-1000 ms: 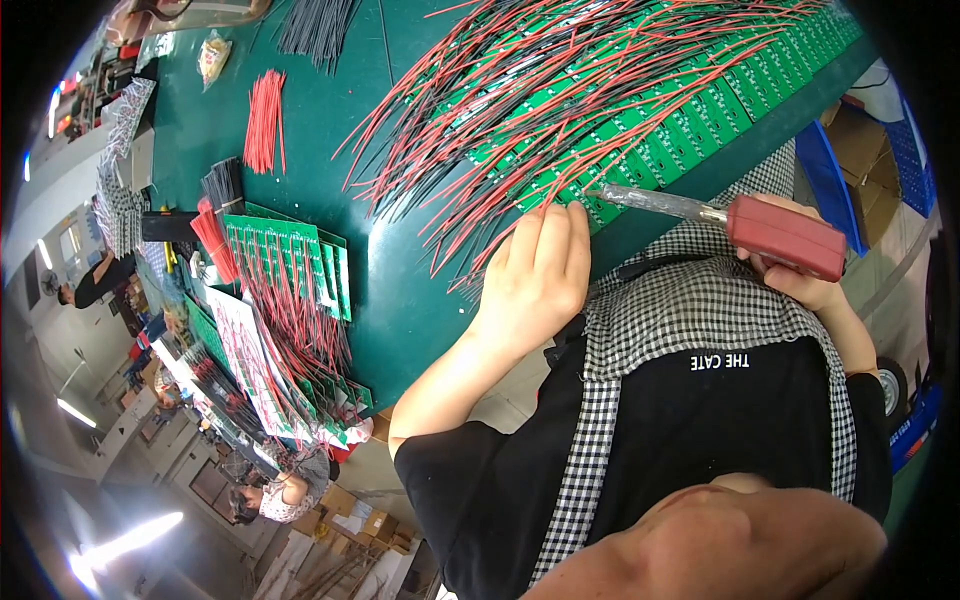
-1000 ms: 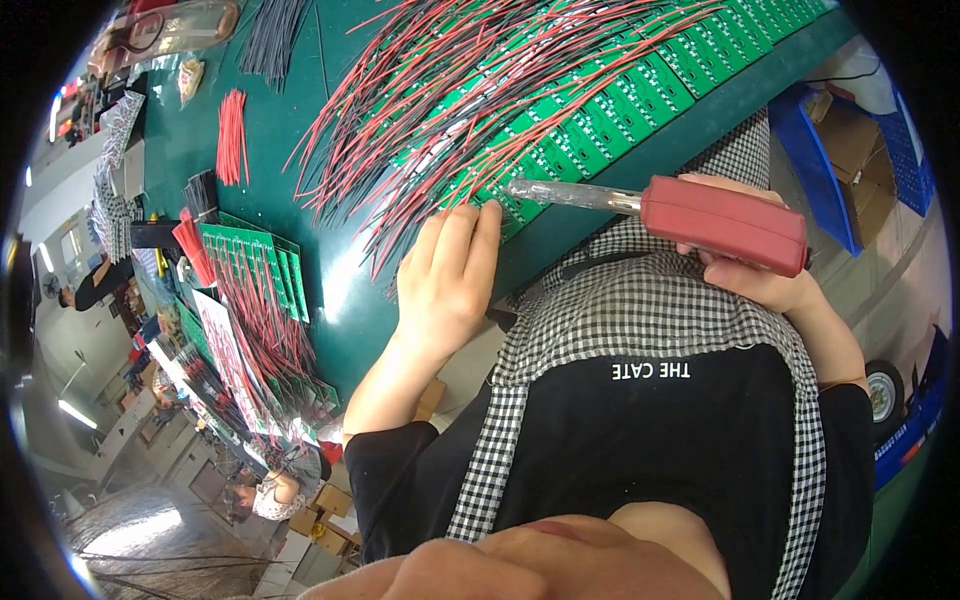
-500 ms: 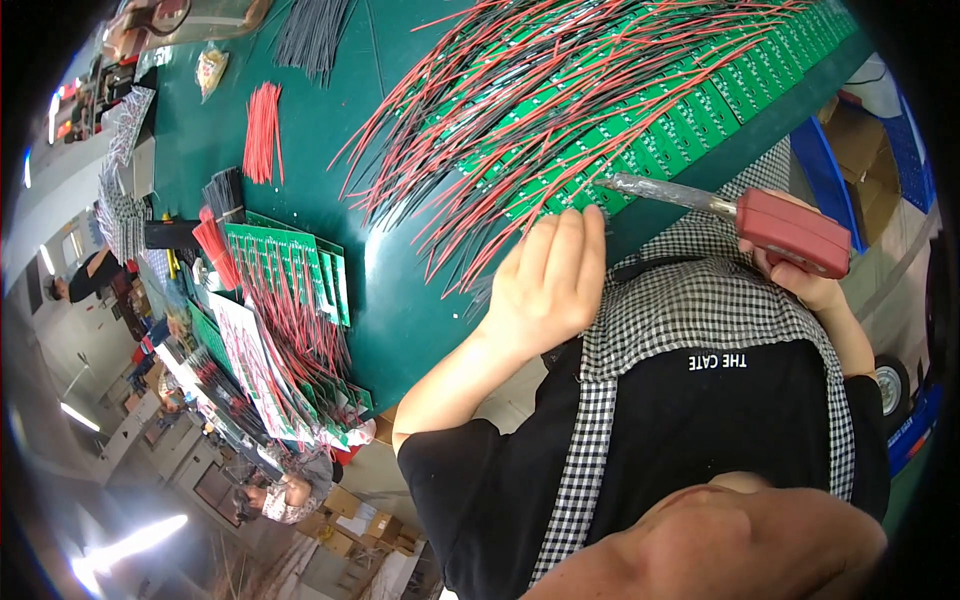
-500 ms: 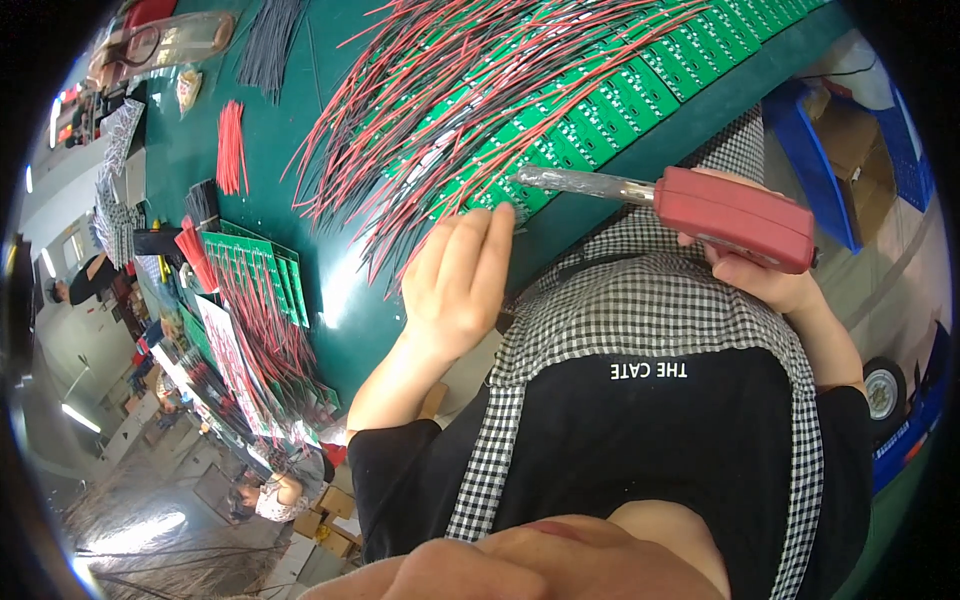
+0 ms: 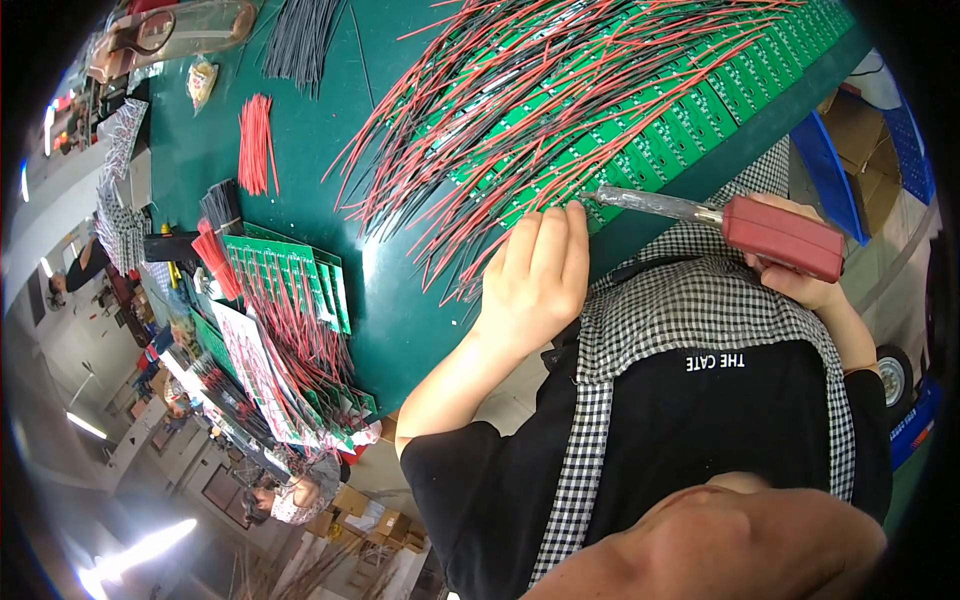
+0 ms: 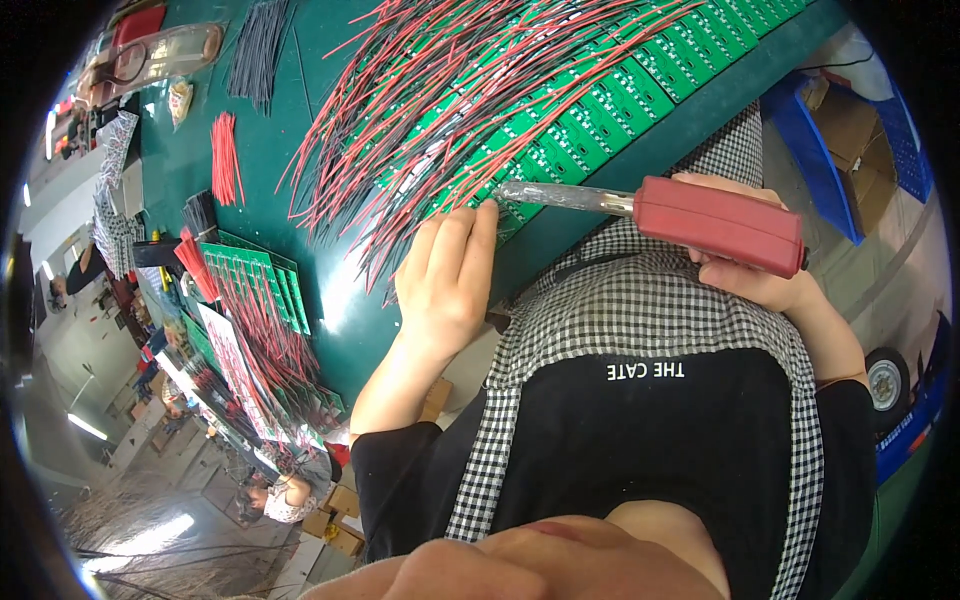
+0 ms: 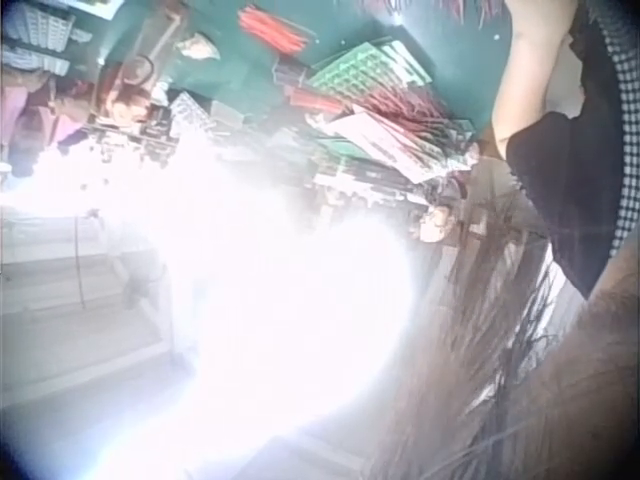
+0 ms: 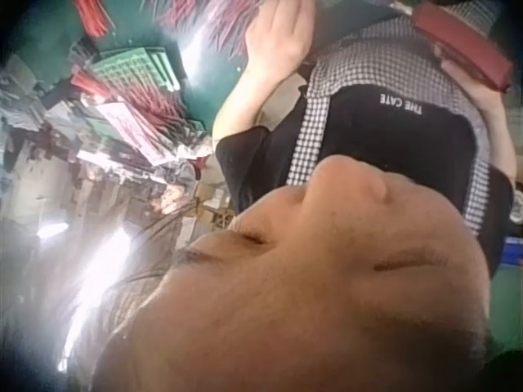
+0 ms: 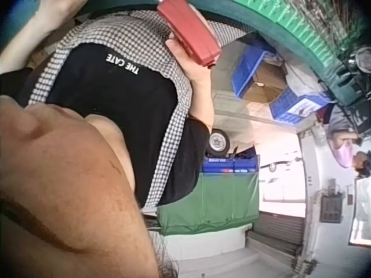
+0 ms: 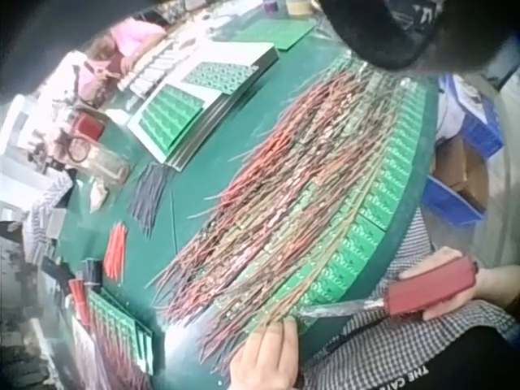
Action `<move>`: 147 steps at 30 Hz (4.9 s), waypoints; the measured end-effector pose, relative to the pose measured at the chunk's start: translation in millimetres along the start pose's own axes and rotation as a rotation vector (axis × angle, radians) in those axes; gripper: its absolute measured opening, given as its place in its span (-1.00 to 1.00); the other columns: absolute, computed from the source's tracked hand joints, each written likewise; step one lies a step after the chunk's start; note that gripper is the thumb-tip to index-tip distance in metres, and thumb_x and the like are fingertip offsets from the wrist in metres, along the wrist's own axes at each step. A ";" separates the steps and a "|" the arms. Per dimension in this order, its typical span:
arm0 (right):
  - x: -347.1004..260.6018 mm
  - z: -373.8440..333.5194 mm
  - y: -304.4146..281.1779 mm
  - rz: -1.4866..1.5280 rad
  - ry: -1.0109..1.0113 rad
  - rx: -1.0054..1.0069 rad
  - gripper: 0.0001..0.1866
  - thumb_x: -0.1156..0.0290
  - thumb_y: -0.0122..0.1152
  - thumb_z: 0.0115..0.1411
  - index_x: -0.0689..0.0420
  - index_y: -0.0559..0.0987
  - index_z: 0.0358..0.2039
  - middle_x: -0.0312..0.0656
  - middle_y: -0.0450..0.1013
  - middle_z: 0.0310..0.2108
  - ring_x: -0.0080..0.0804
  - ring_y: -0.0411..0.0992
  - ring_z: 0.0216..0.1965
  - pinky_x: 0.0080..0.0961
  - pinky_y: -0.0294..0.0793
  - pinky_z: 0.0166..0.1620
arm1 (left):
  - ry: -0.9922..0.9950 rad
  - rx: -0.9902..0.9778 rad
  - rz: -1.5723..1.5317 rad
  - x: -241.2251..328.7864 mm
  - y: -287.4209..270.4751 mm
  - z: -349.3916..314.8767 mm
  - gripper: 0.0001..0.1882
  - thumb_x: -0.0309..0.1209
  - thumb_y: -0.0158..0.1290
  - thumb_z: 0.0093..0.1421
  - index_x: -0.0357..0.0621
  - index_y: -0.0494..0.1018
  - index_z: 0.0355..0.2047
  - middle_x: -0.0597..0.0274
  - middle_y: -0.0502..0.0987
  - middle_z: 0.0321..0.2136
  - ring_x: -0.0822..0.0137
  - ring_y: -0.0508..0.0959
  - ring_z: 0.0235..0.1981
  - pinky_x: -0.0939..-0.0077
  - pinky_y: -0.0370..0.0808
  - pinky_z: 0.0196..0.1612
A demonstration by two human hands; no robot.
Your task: The recorder is soldering or applying sealant to connect wires to multiple LED PCB strips on a production line.
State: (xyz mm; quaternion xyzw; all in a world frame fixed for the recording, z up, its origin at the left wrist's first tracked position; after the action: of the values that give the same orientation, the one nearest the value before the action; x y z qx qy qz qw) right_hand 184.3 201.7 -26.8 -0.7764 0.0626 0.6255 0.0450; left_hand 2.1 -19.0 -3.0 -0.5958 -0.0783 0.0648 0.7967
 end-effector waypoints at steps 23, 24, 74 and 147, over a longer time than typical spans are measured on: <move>-5.6 -4.1 -1.4 -0.137 -0.177 0.036 -0.26 0.25 0.31 -0.19 0.36 0.26 -0.02 -0.20 0.45 -0.41 -0.70 0.25 -0.65 -0.77 0.27 -0.54 | -0.007 -0.046 -0.008 2.1 0.8 -2.5 -0.70 -0.51 -0.04 -0.20 -0.36 0.40 -0.38 0.19 0.35 -0.51 0.37 0.39 -0.49 0.67 0.40 -0.53; -5.6 -3.8 -1.2 -0.135 -0.180 0.036 -0.26 0.25 0.31 -0.19 0.36 0.26 -0.02 -0.20 0.45 -0.41 -0.70 0.25 -0.65 -0.77 0.27 -0.54 | -0.006 -0.046 -0.005 1.9 -0.2 -2.4 -0.70 -0.51 -0.04 -0.20 -0.36 0.40 -0.38 0.19 0.35 -0.51 0.37 0.39 -0.49 0.67 0.40 -0.53; -1.5 -10.7 -14.0 0.145 0.046 0.036 -0.12 0.15 0.29 -0.15 0.35 0.08 0.07 -0.13 0.43 -0.36 -0.64 0.23 -0.67 -0.77 0.22 -0.59 | -0.125 -0.087 -0.064 12.8 -2.7 19.2 -0.66 -0.59 -0.03 -0.22 -0.30 0.41 -0.32 0.16 0.36 -0.44 0.31 0.40 -0.47 0.56 0.40 -0.47; -8.8 -23.9 -27.6 0.224 0.190 0.127 -0.18 0.26 0.30 -0.17 0.36 0.13 0.04 -0.09 0.37 -0.22 -0.55 0.39 -0.40 -0.73 0.36 -0.35 | 0.068 0.010 -0.085 16.1 8.5 44.5 -0.73 -0.54 -0.04 -0.17 -0.39 0.41 -0.39 0.15 0.38 -0.49 0.36 0.40 -0.50 0.70 0.38 -0.57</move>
State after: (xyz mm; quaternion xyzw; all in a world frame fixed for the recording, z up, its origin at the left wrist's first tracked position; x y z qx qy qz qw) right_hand 209.8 225.7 -13.3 -0.8159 0.1923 0.5449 0.0176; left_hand 8.8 28.4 2.1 -0.5897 -0.0759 0.0112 0.8040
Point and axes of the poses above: each hand's wrist, its own z-axis towards the middle knuckle, its own y-axis out of the palm, x = y × z, the point moved 1 cm from there along z, towards the middle knuckle
